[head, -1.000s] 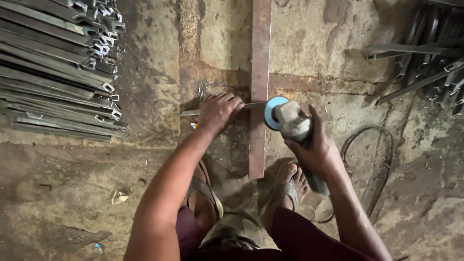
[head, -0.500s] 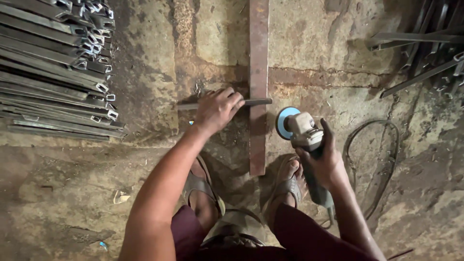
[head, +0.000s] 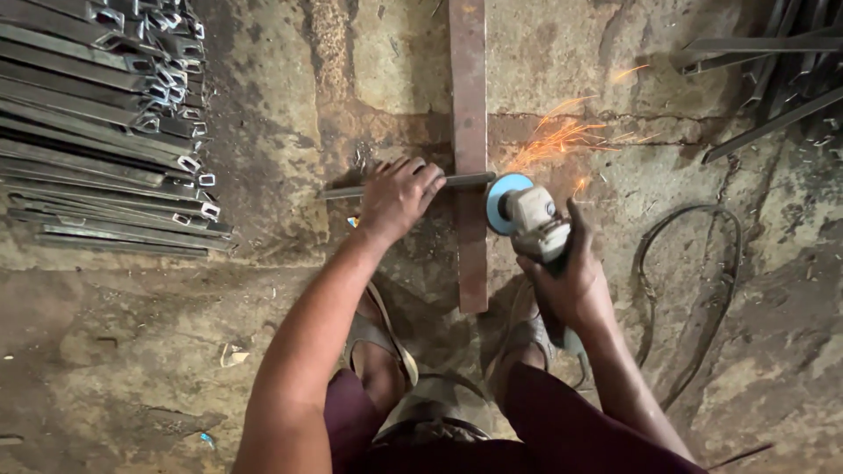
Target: Grinding the end of a square metal tube with an angle grinder while another person holds it steady.
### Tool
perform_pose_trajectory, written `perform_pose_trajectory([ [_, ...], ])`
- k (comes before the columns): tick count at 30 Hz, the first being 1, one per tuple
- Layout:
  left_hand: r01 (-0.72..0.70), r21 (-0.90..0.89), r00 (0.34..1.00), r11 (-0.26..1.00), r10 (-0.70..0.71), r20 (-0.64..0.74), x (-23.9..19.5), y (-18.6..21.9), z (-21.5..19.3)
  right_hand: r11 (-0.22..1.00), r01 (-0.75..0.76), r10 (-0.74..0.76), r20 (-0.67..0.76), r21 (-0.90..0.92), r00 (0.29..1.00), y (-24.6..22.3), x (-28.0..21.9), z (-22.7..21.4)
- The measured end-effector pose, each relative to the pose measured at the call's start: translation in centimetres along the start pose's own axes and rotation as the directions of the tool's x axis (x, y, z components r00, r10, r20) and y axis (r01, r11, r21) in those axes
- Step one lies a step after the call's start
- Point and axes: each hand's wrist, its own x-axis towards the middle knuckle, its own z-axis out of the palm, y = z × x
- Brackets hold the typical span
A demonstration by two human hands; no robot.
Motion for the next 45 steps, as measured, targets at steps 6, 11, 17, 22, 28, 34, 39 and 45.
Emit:
perform_pose_trajectory([
  [6,-0.086,-0.028,0.995,0.996,0.084,-0.053,0.1,-0.7,0.3,0.995,-0.052,0.047,0.061,0.085,0.997,2.4,-3.3,0.0],
  [11,0.099,-0.261,0.992,0.960,-0.116,-0.051,2.1,-0.5,-0.2,0.962,0.015,-0.012,-0.012,0.273,1.000,4.0,-4.3,-0.2],
  [17,0.219,-0.961,0.950,0.166,-0.260,0.171,5.9,0.2,-4.2,0.892,-0.013,0.034,-0.039,0.452,0.999,4.5,-3.7,-0.7],
  [22,0.253,-0.949,0.964,-0.190,-0.036,0.265,6.6,1.9,-8.2,0.883,0.015,0.012,-0.056,0.470,0.998,4.7,-3.5,-1.1],
  [28,0.254,-0.950,0.967,-0.179,0.029,0.253,6.9,3.3,-10.1,0.887,-0.031,0.054,-0.038,0.461,0.998,4.5,-4.0,-1.5],
  [34,0.290,-0.753,0.919,0.591,0.047,0.391,6.1,1.8,-7.5,0.888,-0.056,0.087,-0.048,0.457,0.995,5.8,-3.8,-1.3],
  [39,0.012,-0.339,0.903,0.941,0.135,0.408,1.8,-0.5,-3.5,0.920,-0.111,0.118,0.006,0.376,0.993,4.1,-3.0,-2.7],
  [45,0.230,-0.192,0.805,0.954,-0.076,0.588,1.3,0.3,-3.5,0.960,-0.110,0.078,0.131,0.256,0.988,3.0,-0.9,-2.1],
])
